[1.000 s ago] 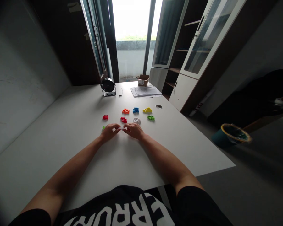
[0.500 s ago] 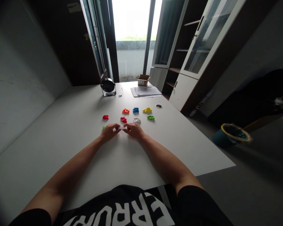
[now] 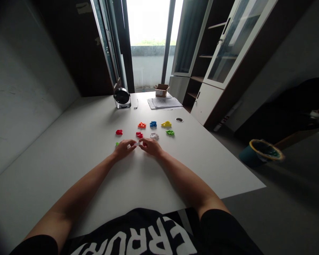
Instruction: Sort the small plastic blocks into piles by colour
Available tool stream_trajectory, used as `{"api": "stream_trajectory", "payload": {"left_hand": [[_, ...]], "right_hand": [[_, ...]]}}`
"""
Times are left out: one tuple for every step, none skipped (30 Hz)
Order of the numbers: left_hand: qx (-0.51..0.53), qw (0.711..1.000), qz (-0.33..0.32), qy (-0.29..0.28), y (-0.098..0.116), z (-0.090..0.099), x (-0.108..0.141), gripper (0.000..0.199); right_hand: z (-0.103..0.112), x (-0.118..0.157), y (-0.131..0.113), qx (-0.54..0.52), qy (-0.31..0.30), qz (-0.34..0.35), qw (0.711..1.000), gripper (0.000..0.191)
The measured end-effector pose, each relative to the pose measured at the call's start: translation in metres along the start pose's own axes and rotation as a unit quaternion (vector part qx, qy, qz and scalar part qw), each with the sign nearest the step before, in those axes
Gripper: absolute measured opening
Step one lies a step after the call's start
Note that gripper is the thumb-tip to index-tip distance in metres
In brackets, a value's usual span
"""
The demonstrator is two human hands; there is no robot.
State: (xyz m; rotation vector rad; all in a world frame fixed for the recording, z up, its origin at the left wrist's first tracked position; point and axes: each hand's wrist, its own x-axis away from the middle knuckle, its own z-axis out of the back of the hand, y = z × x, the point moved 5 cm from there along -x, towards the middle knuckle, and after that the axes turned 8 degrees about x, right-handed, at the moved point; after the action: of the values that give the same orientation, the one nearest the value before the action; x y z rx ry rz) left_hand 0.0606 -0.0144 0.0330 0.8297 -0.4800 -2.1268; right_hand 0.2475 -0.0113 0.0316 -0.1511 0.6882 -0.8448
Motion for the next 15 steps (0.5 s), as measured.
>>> {"api": "stream_trajectory", "payload": {"left_hand": [[0.003, 1.000, 0.001, -0.002, -0.0002, 0.0001, -0.0002, 0.019], [0.004, 1.000, 0.004, -0.004, -0.0004, 0.0003, -0.0004, 0.020], [0.005, 1.000, 0.006, -0.006, -0.0005, 0.0005, -0.0005, 0.021], [0.005, 1.000, 0.008, -0.008, -0.0004, 0.0007, -0.0007, 0.021], [0.004, 1.000, 0.009, -0.010, -0.0001, 0.0008, -0.0008, 0.021], [0.004, 1.000, 0.009, -0.012, 0.0004, 0.0009, -0.0008, 0.021], [0.005, 1.000, 0.008, -0.012, 0.0010, 0.0010, -0.0008, 0.020], [0.006, 1.000, 0.008, -0.011, 0.0015, 0.0011, -0.0007, 0.019], [0.007, 1.000, 0.008, -0.009, 0.0021, 0.0013, -0.0006, 0.018], [0.008, 1.000, 0.008, -0.005, 0.0026, 0.0017, -0.0005, 0.017], [0.008, 1.000, 0.009, 0.000, 0.0030, 0.0020, -0.0004, 0.016], [0.008, 1.000, 0.009, 0.005, 0.0034, 0.0025, -0.0003, 0.015], [0.008, 1.000, 0.009, 0.009, 0.0037, 0.0028, -0.0002, 0.014], [0.007, 1.000, 0.009, 0.012, 0.0039, 0.0030, -0.0002, 0.013], [0.006, 1.000, 0.009, 0.013, 0.0040, 0.0030, -0.0002, 0.012]], "right_hand": [[0.0006, 0.0000, -0.0001, 0.006, 0.004, 0.002, 1.000, 0.019], [0.0012, 0.0001, -0.0001, 0.012, 0.008, 0.004, 1.000, 0.019], [0.0016, 0.0001, -0.0002, 0.017, 0.011, 0.006, 1.000, 0.019], [0.0020, 0.0002, -0.0002, 0.022, 0.015, 0.008, 1.000, 0.019], [0.0022, 0.0002, -0.0004, 0.025, 0.017, 0.010, 0.999, 0.019], [0.0024, 0.0002, -0.0005, 0.027, 0.018, 0.012, 0.999, 0.019], [0.0024, 0.0003, -0.0008, 0.028, 0.017, 0.013, 0.999, 0.020], [0.0026, 0.0003, -0.0011, 0.028, 0.016, 0.013, 0.999, 0.020], [0.0027, 0.0002, -0.0015, 0.026, 0.013, 0.013, 0.999, 0.021], [0.0030, 0.0002, -0.0020, 0.024, 0.009, 0.013, 1.000, 0.021], [0.0031, 0.0001, -0.0026, 0.022, 0.003, 0.013, 1.000, 0.022], [0.0034, 0.0001, -0.0032, 0.020, -0.002, 0.012, 1.000, 0.022], [0.0037, 0.0000, -0.0037, 0.019, -0.007, 0.012, 1.000, 0.023], [0.0039, 0.0000, -0.0041, 0.018, -0.010, 0.011, 1.000, 0.022], [0.0042, -0.0001, -0.0043, 0.018, -0.012, 0.009, 1.000, 0.021]]}}
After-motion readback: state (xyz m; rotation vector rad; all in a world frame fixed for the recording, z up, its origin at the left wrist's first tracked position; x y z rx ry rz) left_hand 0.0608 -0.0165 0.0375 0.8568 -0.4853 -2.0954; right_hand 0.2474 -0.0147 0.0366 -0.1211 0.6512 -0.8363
